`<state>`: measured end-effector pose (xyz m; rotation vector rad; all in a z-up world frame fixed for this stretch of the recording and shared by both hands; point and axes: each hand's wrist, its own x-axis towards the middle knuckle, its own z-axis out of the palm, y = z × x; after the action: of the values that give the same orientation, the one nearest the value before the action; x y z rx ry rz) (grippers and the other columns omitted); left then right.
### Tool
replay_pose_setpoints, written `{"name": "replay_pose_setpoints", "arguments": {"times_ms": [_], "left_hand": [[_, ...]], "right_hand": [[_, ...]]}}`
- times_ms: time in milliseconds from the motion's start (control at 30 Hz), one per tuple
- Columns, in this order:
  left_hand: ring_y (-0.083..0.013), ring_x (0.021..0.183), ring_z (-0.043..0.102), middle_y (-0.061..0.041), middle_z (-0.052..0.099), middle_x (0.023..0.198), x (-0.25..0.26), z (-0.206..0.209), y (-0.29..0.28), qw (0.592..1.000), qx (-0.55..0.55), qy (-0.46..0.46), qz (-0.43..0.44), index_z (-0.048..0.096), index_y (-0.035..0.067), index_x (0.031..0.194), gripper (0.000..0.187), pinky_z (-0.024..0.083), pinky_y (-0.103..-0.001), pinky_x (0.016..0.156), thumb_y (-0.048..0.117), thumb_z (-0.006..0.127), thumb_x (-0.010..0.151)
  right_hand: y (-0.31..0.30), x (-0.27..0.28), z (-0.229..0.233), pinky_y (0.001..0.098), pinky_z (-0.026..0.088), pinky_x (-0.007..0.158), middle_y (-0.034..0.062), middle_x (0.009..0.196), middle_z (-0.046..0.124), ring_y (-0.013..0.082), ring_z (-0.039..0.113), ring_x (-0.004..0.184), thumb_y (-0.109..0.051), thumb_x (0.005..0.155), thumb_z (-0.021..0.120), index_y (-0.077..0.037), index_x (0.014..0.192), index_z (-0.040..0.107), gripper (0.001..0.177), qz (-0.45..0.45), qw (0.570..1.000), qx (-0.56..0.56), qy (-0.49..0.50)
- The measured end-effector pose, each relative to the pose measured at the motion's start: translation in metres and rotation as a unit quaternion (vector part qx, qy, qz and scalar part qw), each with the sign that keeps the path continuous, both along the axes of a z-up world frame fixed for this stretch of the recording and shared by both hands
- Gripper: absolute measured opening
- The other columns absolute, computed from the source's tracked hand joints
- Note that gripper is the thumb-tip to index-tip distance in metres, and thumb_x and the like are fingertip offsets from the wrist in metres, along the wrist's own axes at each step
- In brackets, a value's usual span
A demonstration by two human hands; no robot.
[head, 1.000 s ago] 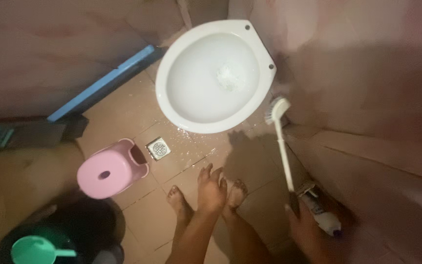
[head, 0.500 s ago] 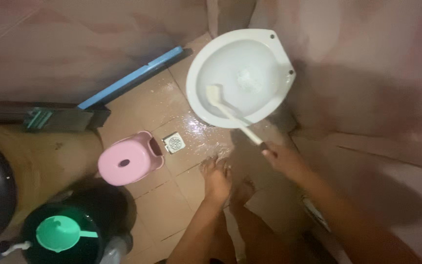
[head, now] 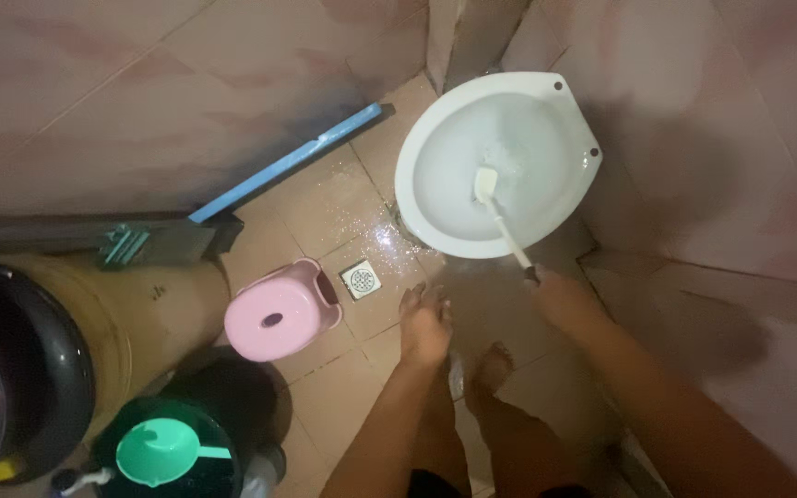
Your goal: The person enters a bathroom and cleans a squat toilet. They pour water from a green scoop into the toilet bowl and scrub the interior with a toilet brush.
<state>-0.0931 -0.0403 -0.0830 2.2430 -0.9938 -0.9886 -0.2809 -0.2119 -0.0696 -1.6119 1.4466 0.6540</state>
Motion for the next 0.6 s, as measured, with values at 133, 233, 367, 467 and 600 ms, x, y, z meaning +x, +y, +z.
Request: {"name": "replay_pose_setpoints", "arguments": {"times_ms": [133, 233, 367, 467, 600], "left_hand": [[-0.0462, 0.141, 0.036, -0.024, 0.049, 0.148, 0.010, 0.007, -0.012, 1.000, 0.027, 0.003, -0.016, 0.066, 0.007, 0.130, 0.036, 0.030, -0.050, 0.117, 0.015, 0.062, 0.094], [-0.0447, 0.142, 0.036, -0.023, 0.047, 0.150, 0.014, 0.012, -0.013, 0.998, 0.040, -0.002, -0.045, 0.065, 0.008, 0.132, 0.038, 0.030, -0.049, 0.120, 0.017, 0.062, 0.096], [-0.0419, 0.145, 0.035, -0.021, 0.043, 0.155, 0.018, 0.015, -0.014, 0.997, 0.057, 0.035, -0.029, 0.065, 0.009, 0.132, 0.036, 0.030, -0.047, 0.120, 0.017, 0.060, 0.097], [-0.0421, 0.144, 0.034, -0.020, 0.042, 0.154, 0.017, 0.018, -0.022, 0.995, 0.077, -0.009, -0.057, 0.060, 0.008, 0.135, 0.040, 0.027, -0.050, 0.119, 0.021, 0.061, 0.097], [-0.0416, 0.144, 0.035, -0.021, 0.043, 0.153, 0.015, 0.034, -0.031, 0.995, 0.085, 0.025, -0.047, 0.059, 0.010, 0.138, 0.042, 0.029, -0.046, 0.120, 0.016, 0.061, 0.096]], "right_hand": [[0.000, -0.005, -0.009, 0.0422, 0.054, 0.078, 0.0171, 0.109, 0.075, 0.0272, 0.068, 0.085, -0.041, 0.102, 0.054, -0.016, 0.140, 0.061, 0.046, -0.034, 0.991, 0.036, -0.127], [0.005, -0.005, -0.008, 0.0427, 0.054, 0.075, 0.0187, 0.105, 0.076, 0.0271, 0.068, 0.081, -0.038, 0.105, 0.054, -0.010, 0.139, 0.060, 0.044, 0.001, 0.999, -0.016, -0.049], [0.008, -0.005, -0.003, 0.0430, 0.056, 0.068, 0.0094, 0.101, 0.063, 0.0279, 0.063, 0.075, -0.034, 0.101, 0.050, -0.032, 0.147, 0.054, 0.047, -0.087, 0.994, 0.063, -0.010], [0.011, -0.006, 0.000, 0.0425, 0.049, 0.062, 0.0145, 0.084, 0.069, 0.0283, 0.062, 0.066, -0.034, 0.102, 0.053, -0.019, 0.140, 0.060, 0.041, -0.057, 0.996, 0.025, -0.057], [0.009, -0.006, -0.002, 0.0374, 0.052, 0.065, 0.0139, 0.086, 0.071, 0.0225, 0.065, 0.069, -0.034, 0.103, 0.055, -0.010, 0.137, 0.060, 0.043, -0.021, 0.997, -0.004, -0.070]]}}
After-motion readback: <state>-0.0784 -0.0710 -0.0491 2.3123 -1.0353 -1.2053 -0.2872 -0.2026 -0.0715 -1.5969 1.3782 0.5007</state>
